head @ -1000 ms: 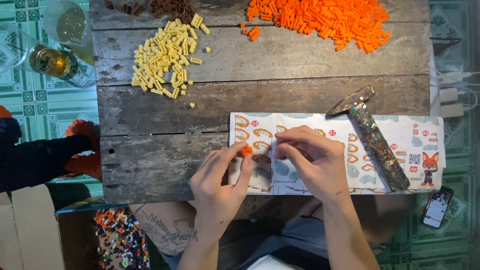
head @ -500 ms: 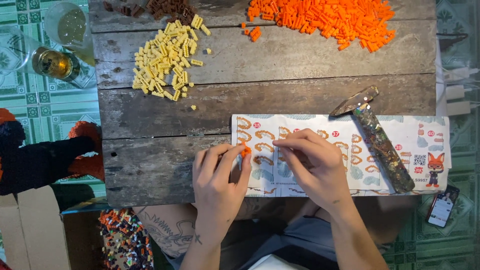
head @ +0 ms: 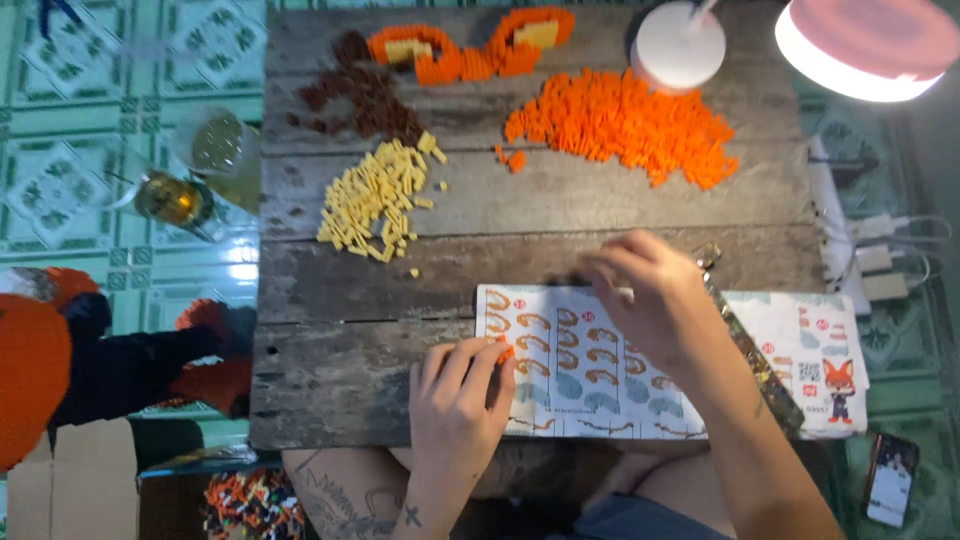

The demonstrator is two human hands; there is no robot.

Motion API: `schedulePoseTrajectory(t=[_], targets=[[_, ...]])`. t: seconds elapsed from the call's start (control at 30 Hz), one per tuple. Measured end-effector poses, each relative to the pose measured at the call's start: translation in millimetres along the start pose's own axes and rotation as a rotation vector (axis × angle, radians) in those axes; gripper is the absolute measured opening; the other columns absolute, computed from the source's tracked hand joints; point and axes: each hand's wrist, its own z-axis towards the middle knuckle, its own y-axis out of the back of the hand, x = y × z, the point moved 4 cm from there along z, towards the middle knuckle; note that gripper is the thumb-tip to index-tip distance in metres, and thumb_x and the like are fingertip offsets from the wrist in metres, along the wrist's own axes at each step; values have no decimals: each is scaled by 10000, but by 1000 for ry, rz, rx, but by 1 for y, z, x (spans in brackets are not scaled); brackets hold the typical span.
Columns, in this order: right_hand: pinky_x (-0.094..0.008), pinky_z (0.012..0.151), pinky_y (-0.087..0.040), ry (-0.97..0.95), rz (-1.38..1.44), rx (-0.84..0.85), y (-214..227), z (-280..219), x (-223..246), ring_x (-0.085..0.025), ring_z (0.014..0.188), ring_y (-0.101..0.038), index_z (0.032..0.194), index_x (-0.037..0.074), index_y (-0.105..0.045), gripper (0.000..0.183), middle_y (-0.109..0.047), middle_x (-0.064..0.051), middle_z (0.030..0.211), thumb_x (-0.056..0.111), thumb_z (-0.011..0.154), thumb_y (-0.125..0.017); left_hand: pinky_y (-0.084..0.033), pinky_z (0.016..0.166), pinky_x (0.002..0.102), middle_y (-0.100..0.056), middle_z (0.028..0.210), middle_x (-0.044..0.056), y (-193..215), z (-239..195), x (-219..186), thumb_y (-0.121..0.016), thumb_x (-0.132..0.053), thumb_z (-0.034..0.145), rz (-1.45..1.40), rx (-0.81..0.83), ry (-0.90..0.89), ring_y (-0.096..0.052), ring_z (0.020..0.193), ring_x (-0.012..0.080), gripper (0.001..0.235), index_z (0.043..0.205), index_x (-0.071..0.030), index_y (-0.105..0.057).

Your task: The person assembles a small figure using orange and yellow micro bricks, following a printed instruction sheet. They pick individual bricks from piles on the table and connect them by hand to form a curved segment.

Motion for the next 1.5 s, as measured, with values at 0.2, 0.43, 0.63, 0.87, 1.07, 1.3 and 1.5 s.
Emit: schedulePoseTrajectory(t=[0.2, 0.43, 0.63, 0.87, 1.07, 1.3, 1.5], targets=[[-499, 804, -612, -17, -196, 24, -25, 87, -40, -399, 920, -749, 1153, 69, -880, 202, -753, -167, 1168, 105, 987, -771, -504, 889, 397, -735, 1238, -5, 1, 0, -1, -850, -143, 888, -24, -15, -26, -636, 1005, 235, 264, 1143, -112, -790], [-485, 673, -630, 34, -370, 74, -86, 131, -51, -354, 778, -719, 1195, 142, -884, 291, -673, -128, 1080, 364, 1032, -790, -506, 942, 393, -787, 1237, -14, -2, -4, 1, -877, -186, 894, -56, 20, -65, -636, 1021, 227, 262, 1132, -107, -800], [-522, 688, -618, 45, -267, 74, -86, 130, -48, -433, 829, -717, 1056, 107, -842, 157, -644, -167, 1158, 220, 957, -796, -519, 942, 382, -788, 1222, 6, 0, -3, 2, -899, -182, 885, -76, 61, -80, -645, 1029, 223, 294, 1142, -86, -795], [-302, 594, -532, 112, 124, 93, -19, 52, 5, -162, 620, -675, 924, 42, -814, 86, -785, -50, 818, 22, 847, -849, -499, 888, 387, -803, 1158, -8, 5, -3, 3, -923, -192, 836, -182, 68, -76, -661, 987, 211, 254, 1064, -121, -836], [-277, 632, -591, 17, 130, 161, -8, -46, 1, -141, 714, -751, 993, 70, -826, 169, -835, -4, 1014, 21, 840, -880, -481, 925, 382, -806, 1134, -39, 8, -2, 3, -942, -187, 829, -228, 120, -127, -675, 1008, 190, 250, 1047, -135, -832], [-273, 708, -637, -75, 96, 158, -6, -85, 8, -146, 840, -818, 1026, 72, -823, 174, -856, 0, 1124, 52, 860, -869, -490, 913, 371, -812, 1126, -49, 5, -3, 3, -931, -197, 852, -244, 174, -153, -678, 994, 183, 165, 973, -145, -832], [-280, 695, -635, -138, 56, 158, -6, -88, 9, -147, 854, -814, 1040, 67, -816, 228, -863, -9, 1111, 34, 823, -879, -494, 904, 382, -814, 1139, -31, 1, -6, 5, -925, -197, 860, -253, 203, -150, -677, 1009, 192, 172, 993, -132, -838]])
